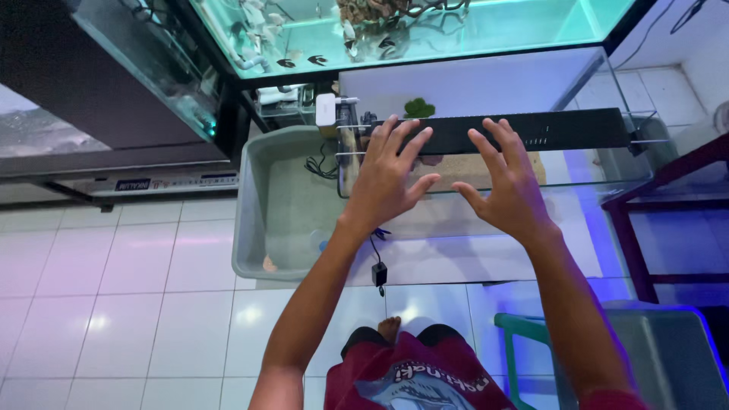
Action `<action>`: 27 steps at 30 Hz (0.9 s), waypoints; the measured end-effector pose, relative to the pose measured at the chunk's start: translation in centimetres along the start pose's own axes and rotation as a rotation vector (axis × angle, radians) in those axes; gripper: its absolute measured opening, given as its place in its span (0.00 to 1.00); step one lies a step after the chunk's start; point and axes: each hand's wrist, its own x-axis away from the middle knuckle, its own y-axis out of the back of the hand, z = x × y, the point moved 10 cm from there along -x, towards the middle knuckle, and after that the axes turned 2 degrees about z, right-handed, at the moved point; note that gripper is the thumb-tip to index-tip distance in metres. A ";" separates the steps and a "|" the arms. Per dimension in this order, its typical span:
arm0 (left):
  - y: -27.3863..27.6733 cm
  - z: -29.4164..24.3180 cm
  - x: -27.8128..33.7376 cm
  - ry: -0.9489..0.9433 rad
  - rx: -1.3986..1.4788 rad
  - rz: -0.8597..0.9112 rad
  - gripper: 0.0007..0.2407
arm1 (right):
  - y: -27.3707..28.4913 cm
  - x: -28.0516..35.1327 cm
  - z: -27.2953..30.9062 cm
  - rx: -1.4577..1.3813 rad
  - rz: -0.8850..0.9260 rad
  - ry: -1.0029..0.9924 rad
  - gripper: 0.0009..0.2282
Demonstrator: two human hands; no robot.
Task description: The person handles an aquarium LED light fixture, removes small metal brackets, and then manipulates an aquarium pump by removing its intake tube and associated filter components.
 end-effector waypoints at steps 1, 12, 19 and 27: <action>-0.2 0.5 -0.8 -0.012 0.009 0.005 0.28 | 0.0 -0.7 -0.5 0.009 -0.004 -0.012 0.35; -7.7 3.6 -5.0 -0.021 -0.084 0.324 0.31 | -3.6 -3.1 -6.7 0.346 0.334 0.026 0.33; -7.0 3.1 -5.1 0.007 -0.093 0.360 0.32 | -4.8 -3.7 -7.4 0.385 0.401 0.089 0.31; -7.3 2.2 -5.1 -0.045 -0.214 0.254 0.31 | -4.2 -3.7 -6.9 0.525 0.454 0.123 0.31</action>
